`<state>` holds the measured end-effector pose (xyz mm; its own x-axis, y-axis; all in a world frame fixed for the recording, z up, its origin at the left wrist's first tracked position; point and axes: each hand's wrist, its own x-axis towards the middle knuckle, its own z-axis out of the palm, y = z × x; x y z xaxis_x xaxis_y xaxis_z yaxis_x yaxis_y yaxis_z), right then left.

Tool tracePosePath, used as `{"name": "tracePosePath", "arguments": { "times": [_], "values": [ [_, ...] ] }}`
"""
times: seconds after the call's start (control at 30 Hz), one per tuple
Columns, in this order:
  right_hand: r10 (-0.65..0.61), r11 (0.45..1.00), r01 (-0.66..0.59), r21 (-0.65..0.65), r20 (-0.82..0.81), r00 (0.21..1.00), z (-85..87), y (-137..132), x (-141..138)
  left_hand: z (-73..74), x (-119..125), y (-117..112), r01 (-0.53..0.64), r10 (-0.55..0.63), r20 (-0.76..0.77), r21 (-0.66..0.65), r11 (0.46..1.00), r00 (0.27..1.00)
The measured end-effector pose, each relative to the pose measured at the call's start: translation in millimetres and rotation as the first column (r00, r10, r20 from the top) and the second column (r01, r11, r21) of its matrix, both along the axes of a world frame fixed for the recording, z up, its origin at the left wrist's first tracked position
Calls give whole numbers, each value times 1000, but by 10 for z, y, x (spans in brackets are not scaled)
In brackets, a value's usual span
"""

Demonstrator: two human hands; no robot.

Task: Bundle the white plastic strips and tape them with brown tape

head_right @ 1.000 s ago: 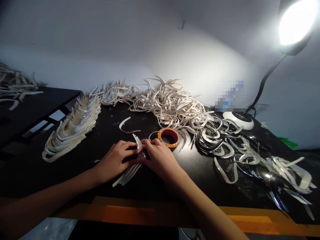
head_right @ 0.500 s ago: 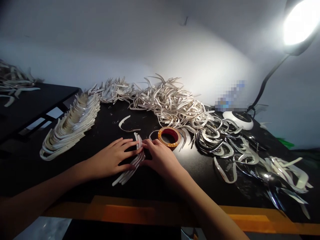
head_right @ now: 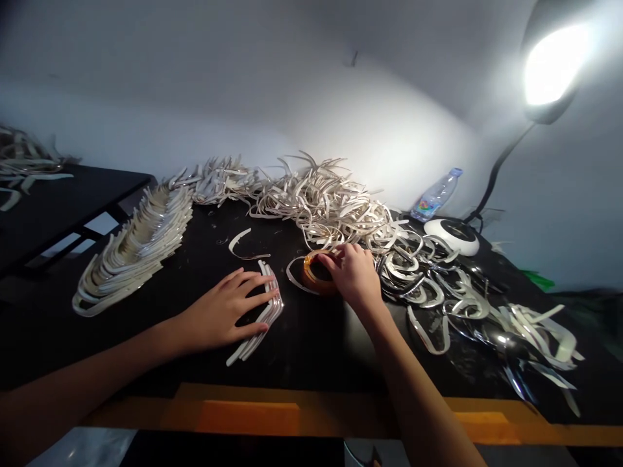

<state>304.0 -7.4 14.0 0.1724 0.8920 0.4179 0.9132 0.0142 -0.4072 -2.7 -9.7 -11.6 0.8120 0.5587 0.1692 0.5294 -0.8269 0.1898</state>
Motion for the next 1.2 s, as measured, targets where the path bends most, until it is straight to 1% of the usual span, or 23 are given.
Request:
{"name": "tracePosePath", "arguments": {
  "times": [0.03,0.07,0.13,0.17,0.23,0.27,0.33,0.4,0.43,0.5,0.57,0.63,0.7,0.73,0.8,0.83,0.9,1.0,1.03,1.1,1.13,1.2],
  "values": [
    [20,996,-20,-88,-2,1000,-47,44,75,-2,13,-18,21,-21,7,0,1000,1000],
    [25,989,-26,-149,-4,1000,-95,79,131,-2,27,-34,45,-45,10,-1,999,999],
    [-4,981,-5,-194,-45,999,-160,115,183,5,57,-61,89,-89,14,3,996,996],
    [-30,983,15,-185,-80,996,-169,118,183,9,71,-73,108,-108,18,11,994,994],
    [-44,992,23,-124,-165,985,-134,100,146,13,95,-94,141,-142,35,33,989,989],
    [-22,997,6,-78,-210,977,-95,80,113,11,106,-106,155,-157,46,47,987,986],
    [67,998,-59,37,-298,952,5,27,22,-1,123,-133,180,-185,72,78,981,980],
    [182,979,-134,153,-361,915,101,-41,-101,-22,134,-165,200,-211,97,111,974,973],
    [238,964,-174,201,-361,902,138,-80,-171,-32,137,-183,211,-223,99,120,970,970],
    [362,918,-289,270,-277,890,179,-159,-316,-50,137,-220,240,-252,83,131,962,964],
    [509,851,-462,252,-176,842,180,-225,-442,-64,132,-256,273,-287,64,168,947,956],
    [620,782,-595,185,-138,772,153,-265,-524,-77,130,-294,296,-319,59,247,923,946],
    [673,739,-660,133,-118,730,116,-275,-556,-90,138,-338,307,-343,46,347,886,938],
    [683,730,-674,111,-99,724,98,-271,-558,-96,146,-361,305,-346,34,394,867,938],
    [686,728,-683,66,-39,727,72,-254,-550,-104,165,-403,291,-330,8,453,843,944],
    [681,732,-680,41,-6,732,65,-243,-548,-108,175,-417,285,-316,-6,452,845,949],
    [664,747,-665,6,45,746,63,-225,-559,-110,190,-420,285,-301,-19,380,880,954],
    [649,759,-651,-2,80,756,77,-217,-622,-99,189,-368,314,-316,-10,142,939,949],
    [647,761,-649,4,81,758,78,-217,-646,-90,184,-345,321,-321,-6,56,946,947],
    [647,760,-650,10,70,759,62,-210,-668,-65,173,-307,324,-326,-10,-91,942,945],
    [650,759,-651,17,50,758,44,-199,-656,-51,168,-294,324,-328,-9,-138,936,945],
    [646,763,-644,54,-23,763,-7,-154,-568,-26,165,-281,330,-335,3,-177,927,942]
  ]
}}
